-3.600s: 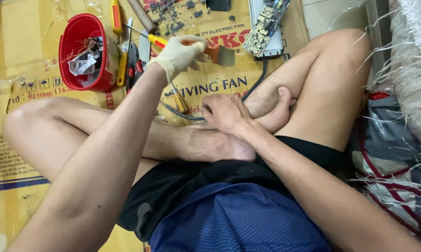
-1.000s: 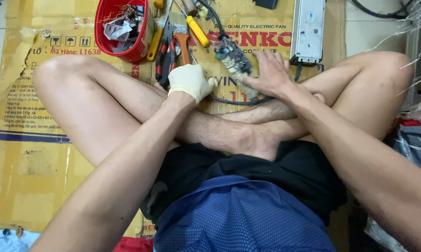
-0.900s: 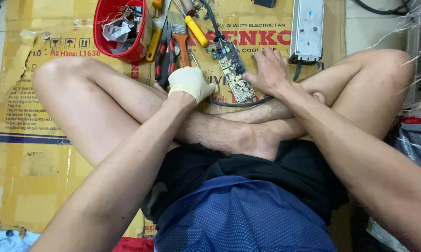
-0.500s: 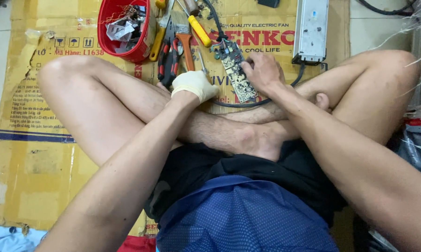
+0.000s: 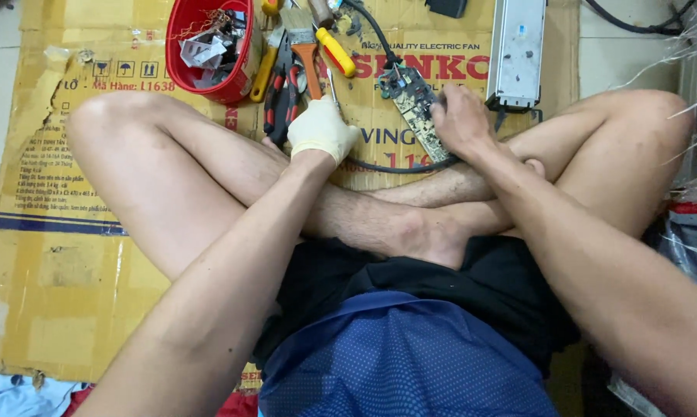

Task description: The person cleans and inspects a circuit board using a brush and hand tools while sitting on the floor.

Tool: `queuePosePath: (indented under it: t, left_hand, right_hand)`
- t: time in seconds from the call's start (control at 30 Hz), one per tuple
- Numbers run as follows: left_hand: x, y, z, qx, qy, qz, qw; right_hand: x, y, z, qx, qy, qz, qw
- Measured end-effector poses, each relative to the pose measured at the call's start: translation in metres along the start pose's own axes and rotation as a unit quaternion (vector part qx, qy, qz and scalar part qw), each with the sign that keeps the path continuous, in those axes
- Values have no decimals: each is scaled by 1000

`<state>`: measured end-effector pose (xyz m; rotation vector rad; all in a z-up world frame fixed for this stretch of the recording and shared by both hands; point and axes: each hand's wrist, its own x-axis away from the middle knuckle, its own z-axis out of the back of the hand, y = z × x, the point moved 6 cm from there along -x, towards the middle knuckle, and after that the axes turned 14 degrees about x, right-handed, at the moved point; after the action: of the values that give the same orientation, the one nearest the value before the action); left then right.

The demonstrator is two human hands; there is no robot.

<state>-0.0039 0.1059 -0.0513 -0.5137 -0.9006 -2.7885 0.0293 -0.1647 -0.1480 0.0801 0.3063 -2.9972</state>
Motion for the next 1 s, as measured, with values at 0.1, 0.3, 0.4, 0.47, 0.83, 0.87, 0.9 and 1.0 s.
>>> queuePosePath:
  t: [0.1, 0.3, 0.4, 0.47, 0.83, 0.87, 0.9, 1.0]
  left_hand:
    - [-8, -5, -7, 12, -5, -18, 1000]
    - [-12, -13, 10, 134, 113, 5, 984]
    - [6, -3, 17, 150, 105, -20, 983]
    - [10, 1, 16, 138, 99, -36, 985]
    - [35, 32, -11, -98, -39, -176, 979]
    - [39, 34, -3, -66, -32, -169, 983]
    - [44, 37, 5, -35, -25, -163, 986]
    - [24, 18, -10, -36, -24, -144, 989]
  right_hand:
    - [27, -60, 70, -35, -1, 12, 999]
    - [10, -16, 8, 52, -28, 37, 998]
    - [12, -26, 17, 23, -16, 20, 999]
    - [11, -28, 25, 87, 10, 31, 996]
    - [17, -55, 38, 30, -29, 93, 995]
    - [13, -49, 29, 56, -36, 89, 994]
    - [10, -43, 19, 82, -44, 85, 992]
    - [12, -44, 19, 90, -44, 76, 992]
